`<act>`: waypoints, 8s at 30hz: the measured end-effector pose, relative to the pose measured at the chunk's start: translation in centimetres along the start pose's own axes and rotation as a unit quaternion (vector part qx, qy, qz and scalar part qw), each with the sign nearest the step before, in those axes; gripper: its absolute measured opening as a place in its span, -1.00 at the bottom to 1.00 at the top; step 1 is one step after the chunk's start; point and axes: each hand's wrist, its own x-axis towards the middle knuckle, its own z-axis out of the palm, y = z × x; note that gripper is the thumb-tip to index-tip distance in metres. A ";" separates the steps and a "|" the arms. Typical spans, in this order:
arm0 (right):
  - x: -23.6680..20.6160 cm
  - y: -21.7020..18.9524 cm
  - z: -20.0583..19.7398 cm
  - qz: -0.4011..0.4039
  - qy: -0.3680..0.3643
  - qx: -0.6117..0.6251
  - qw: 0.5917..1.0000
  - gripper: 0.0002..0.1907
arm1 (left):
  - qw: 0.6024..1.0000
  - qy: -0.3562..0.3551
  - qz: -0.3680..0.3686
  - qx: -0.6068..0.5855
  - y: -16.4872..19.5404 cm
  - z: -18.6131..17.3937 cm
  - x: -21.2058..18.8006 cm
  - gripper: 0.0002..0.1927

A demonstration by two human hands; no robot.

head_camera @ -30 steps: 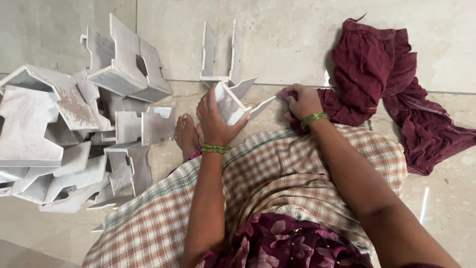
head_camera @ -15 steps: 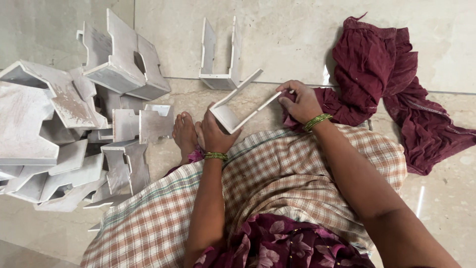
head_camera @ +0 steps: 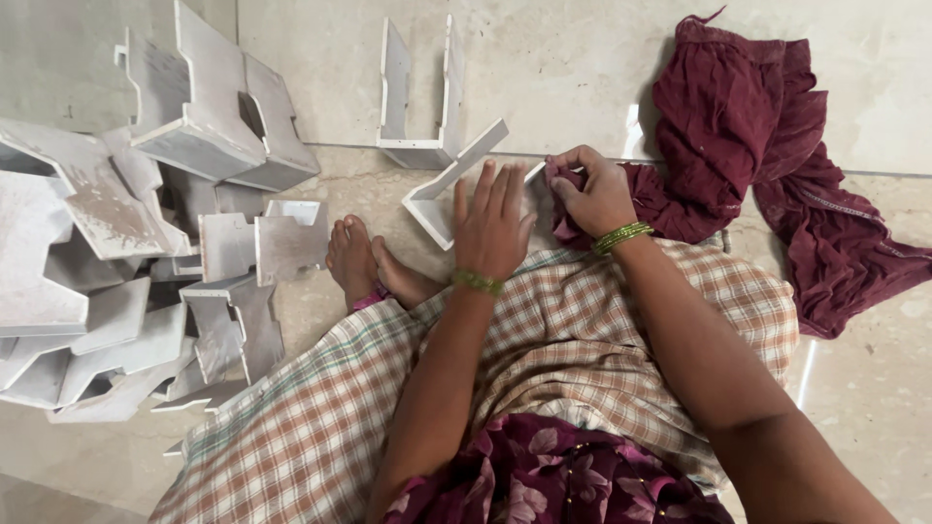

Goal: The person sits on the tiled floor and wipes white plaster molds one at a time with a maroon cloth, rubbing their surfaces and edges, then places each cleaned mold onto a growing pile beside them.

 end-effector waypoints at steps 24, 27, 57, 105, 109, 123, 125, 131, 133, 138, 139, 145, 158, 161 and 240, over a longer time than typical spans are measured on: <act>2.1 1.9 1.7 -0.068 0.069 -0.216 0.972 -0.92 | 0.983 -0.003 0.023 -0.180 -1.0 1.2 1.2 -0.83; 2.4 1.5 1.1 -0.049 0.087 -0.078 0.992 -0.92 | 0.982 -0.007 0.061 -0.176 -0.8 0.9 0.4 -0.83; 2.5 3.0 2.8 -0.098 0.035 -0.157 0.982 -0.97 | 0.978 -0.037 0.091 -0.182 -0.9 -0.1 -0.1 -0.83; -9.1 -18.1 -0.6 -0.224 0.131 -0.029 0.965 -0.89 | 0.586 0.237 -0.020 -0.775 0.4 -9.0 -0.8 -0.73; -9.2 -22.3 -2.2 -0.280 0.063 -0.049 0.957 -0.86 | 0.559 0.247 0.028 -0.791 0.6 -11.4 -0.8 -0.73; -12.1 -33.6 -7.6 -0.340 -0.038 -0.388 0.856 -0.75 | 0.512 0.288 0.047 -0.808 2.9 -16.8 -1.7 -0.71; -12.3 -33.1 -6.5 -0.282 -0.053 -0.333 0.898 -0.79 | 0.474 0.282 0.064 -0.832 2.1 -17.2 -2.2 -0.73; -12.2 -30.5 -5.8 -0.291 -0.052 -0.275 0.915 -0.80 | 0.394 0.241 0.051 -0.885 2.4 -17.2 -1.7 -0.67; -11.7 -29.7 -5.9 -0.297 -0.057 -0.248 0.920 -0.81 | 0.389 0.220 0.049 -0.893 2.3 -16.6 -1.3 -0.67; -10.5 -27.2 -5.9 -0.360 -0.092 -0.282 0.884 -0.85 | 0.359 0.193 0.004 -0.913 0.8 -14.1 -0.9 -0.67; -10.3 -26.7 -6.0 -0.347 -0.100 -0.318 0.877 -0.85 | 0.354 0.186 -0.004 -0.917 0.5 -13.7 -0.7 -0.68; -10.7 -24.0 -6.2 -0.239 -0.091 -0.353 0.900 -0.82 | 0.320 0.119 -0.020 -0.940 0.9 -12.1 -0.2 -0.68; -11.9 -22.6 -6.7 -0.251 -0.033 -0.349 0.902 -0.84 | 0.562 -0.141 -0.027 -0.815 0.7 -2.1 -2.6 -0.67; -12.0 -21.2 -7.6 -0.270 -0.062 -0.396 0.875 -0.88 | 0.544 -0.141 -0.056 -0.825 0.5 -0.9 -3.5 -0.79; -10.6 -20.9 -7.2 -0.102 -0.139 -0.305 0.937 -0.86 | 0.267 -0.330 -0.005 -0.905 -4.3 -2.4 -3.3 -0.73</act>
